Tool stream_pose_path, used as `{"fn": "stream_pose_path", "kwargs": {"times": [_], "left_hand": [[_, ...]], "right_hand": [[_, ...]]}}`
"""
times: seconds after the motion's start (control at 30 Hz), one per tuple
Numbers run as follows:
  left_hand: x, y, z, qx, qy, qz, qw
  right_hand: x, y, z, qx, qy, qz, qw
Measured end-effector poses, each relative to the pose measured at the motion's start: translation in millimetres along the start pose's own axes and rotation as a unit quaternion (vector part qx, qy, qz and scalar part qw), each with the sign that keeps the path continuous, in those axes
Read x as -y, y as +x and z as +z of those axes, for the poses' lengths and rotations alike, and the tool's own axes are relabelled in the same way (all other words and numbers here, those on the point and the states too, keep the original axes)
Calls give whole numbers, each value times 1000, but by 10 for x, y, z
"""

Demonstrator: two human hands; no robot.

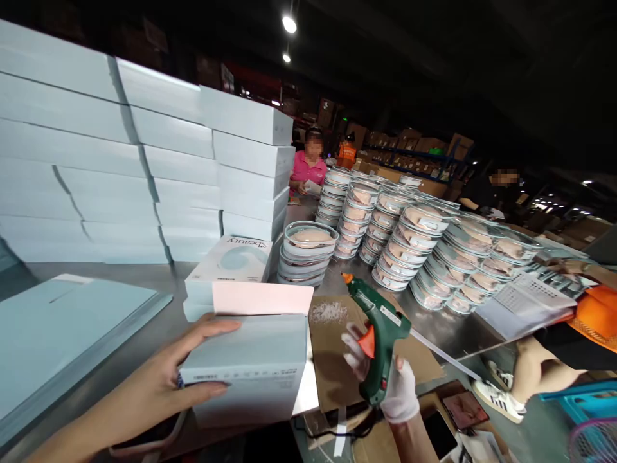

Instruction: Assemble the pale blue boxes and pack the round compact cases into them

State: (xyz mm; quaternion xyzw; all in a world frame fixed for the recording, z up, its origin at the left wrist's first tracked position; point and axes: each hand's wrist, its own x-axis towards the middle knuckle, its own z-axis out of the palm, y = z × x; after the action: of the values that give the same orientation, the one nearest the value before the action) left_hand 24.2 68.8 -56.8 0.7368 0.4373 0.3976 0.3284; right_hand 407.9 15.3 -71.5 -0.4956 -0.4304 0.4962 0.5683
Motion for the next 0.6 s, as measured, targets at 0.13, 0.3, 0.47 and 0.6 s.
{"fn": "stream_pose_path", "kwargs": {"times": [0.13,0.3,0.47,0.6], "left_hand": [[-141,47,101,-59,-23,-9,998],[-146,99,156,-61,5,-5,998],[-61,199,123,-37,16,15,999],[-183,208,93,-22,4,14,1000]], "right_hand": [[135,119,354,33,29,-58,997],[601,281,630,3,-42,-125,991],[866,698,733,-125,-143,-208,960],[652,554,742,-191,-229,-239,924]]}}
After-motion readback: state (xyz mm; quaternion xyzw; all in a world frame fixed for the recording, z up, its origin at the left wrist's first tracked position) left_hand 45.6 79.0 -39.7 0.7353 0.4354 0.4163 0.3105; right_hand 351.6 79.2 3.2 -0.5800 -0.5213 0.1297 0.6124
